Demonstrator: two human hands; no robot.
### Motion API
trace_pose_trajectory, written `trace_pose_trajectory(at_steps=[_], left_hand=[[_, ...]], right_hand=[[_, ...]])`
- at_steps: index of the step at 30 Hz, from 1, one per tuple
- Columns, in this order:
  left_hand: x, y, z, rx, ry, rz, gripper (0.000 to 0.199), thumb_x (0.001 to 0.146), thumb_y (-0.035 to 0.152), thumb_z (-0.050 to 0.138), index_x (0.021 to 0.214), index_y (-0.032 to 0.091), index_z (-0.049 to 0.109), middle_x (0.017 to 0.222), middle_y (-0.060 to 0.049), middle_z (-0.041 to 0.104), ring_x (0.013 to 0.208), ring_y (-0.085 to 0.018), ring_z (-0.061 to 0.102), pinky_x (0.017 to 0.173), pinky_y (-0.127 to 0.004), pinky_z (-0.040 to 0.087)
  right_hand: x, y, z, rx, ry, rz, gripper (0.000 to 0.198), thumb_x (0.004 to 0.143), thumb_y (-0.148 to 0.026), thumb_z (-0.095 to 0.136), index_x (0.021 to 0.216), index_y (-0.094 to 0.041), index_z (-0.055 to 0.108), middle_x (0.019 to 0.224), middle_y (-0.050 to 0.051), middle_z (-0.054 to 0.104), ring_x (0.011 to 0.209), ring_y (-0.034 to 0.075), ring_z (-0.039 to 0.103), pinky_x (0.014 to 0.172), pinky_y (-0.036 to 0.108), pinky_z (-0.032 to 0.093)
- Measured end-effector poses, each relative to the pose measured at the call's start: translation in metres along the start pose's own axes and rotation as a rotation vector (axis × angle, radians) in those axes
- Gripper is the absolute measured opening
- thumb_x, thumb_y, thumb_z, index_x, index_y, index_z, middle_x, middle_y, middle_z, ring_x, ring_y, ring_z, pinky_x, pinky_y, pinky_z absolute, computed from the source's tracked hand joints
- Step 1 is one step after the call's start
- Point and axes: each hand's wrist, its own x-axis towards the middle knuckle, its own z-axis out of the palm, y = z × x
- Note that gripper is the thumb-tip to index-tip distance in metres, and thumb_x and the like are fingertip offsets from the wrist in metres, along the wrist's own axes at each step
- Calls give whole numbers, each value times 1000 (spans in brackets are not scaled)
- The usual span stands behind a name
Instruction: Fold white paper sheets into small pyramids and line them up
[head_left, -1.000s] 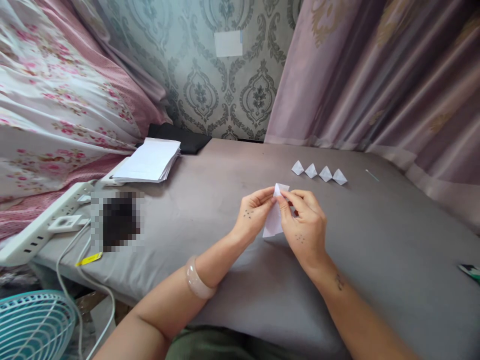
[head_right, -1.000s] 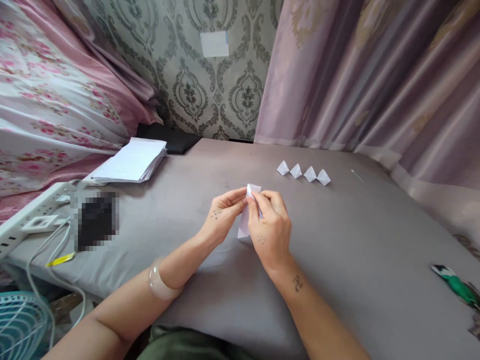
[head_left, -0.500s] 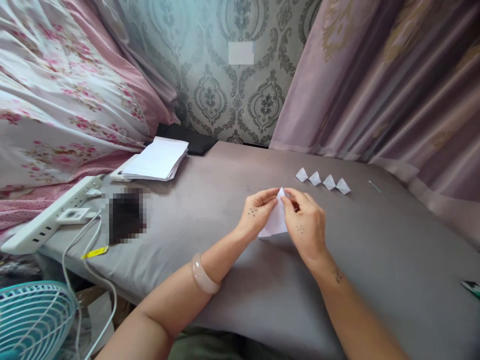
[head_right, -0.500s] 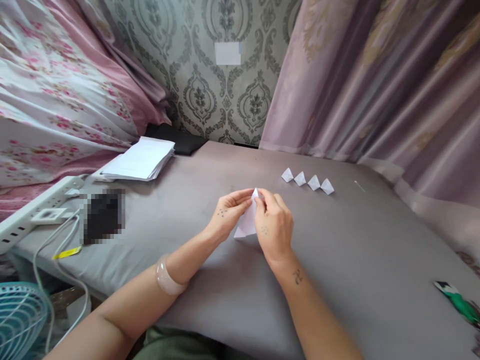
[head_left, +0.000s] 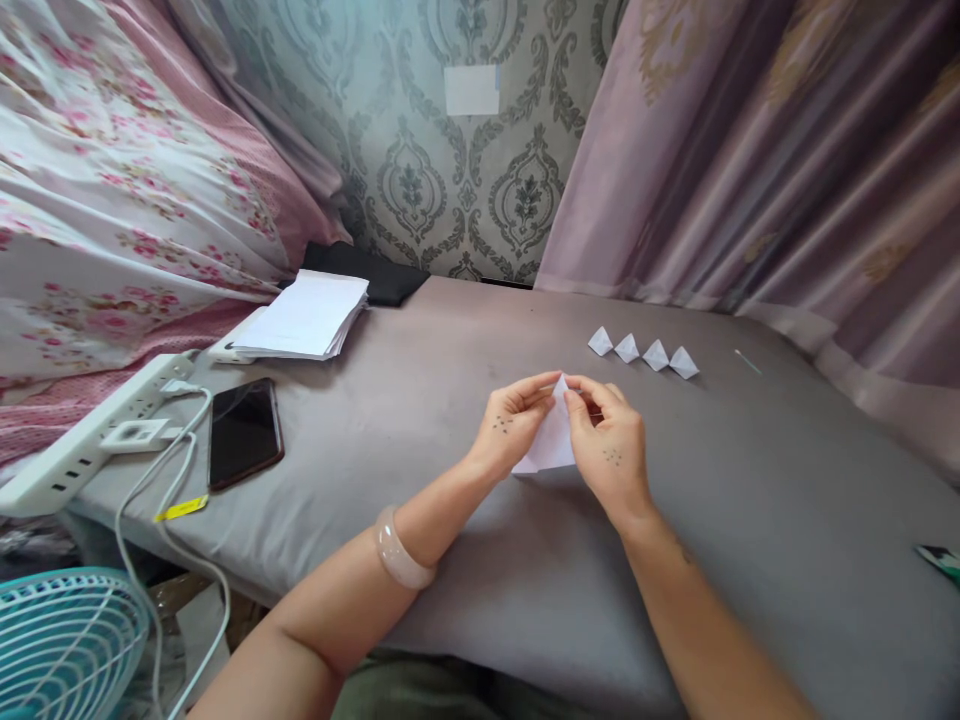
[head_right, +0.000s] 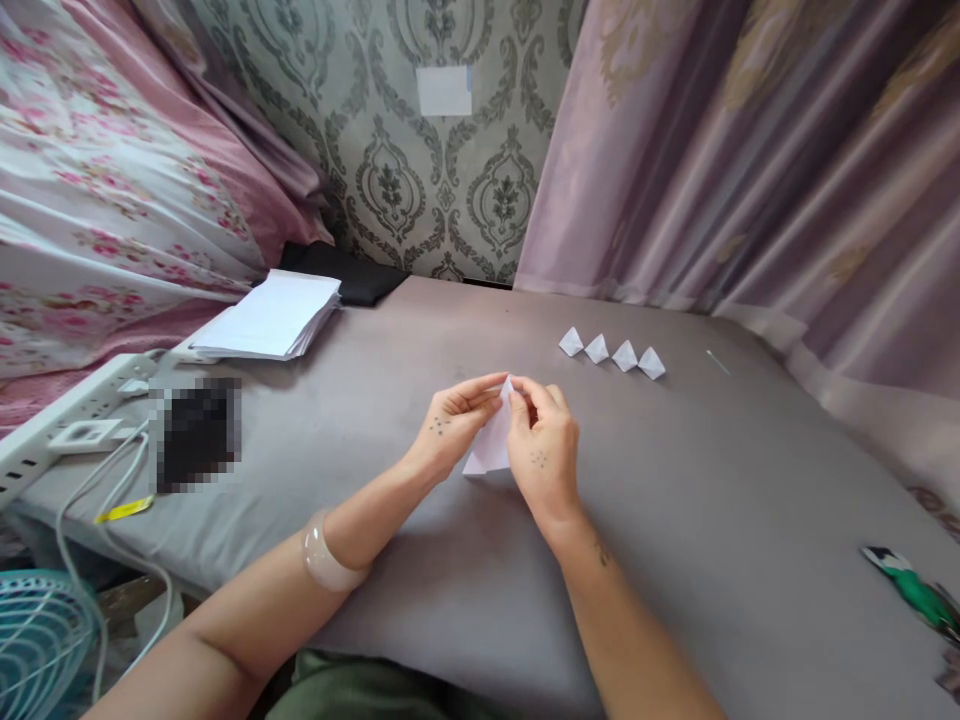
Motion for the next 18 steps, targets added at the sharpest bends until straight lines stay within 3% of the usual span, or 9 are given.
trace_pose_trajectory(at_steps=[9, 18], left_hand=[[-2, 3, 1, 25, -12, 18, 30, 76, 19, 67, 106, 18, 72, 99, -8, 73, 99, -20, 66, 96, -36, 46], [-2, 4, 2, 30, -20, 48, 28, 76, 21, 68, 104, 18, 72, 102, -8, 73, 100, -20, 65, 97, -35, 45]], right_hand=[[3, 1, 0, 191, -17, 168, 30, 81, -39, 59, 97, -17, 73, 90, 9, 71, 70, 16, 62, 67, 32, 51], [3, 1, 2, 202, 16, 163, 28, 80, -39, 61, 91, -17, 74, 91, 9, 72, 75, 18, 64, 73, 34, 51]])
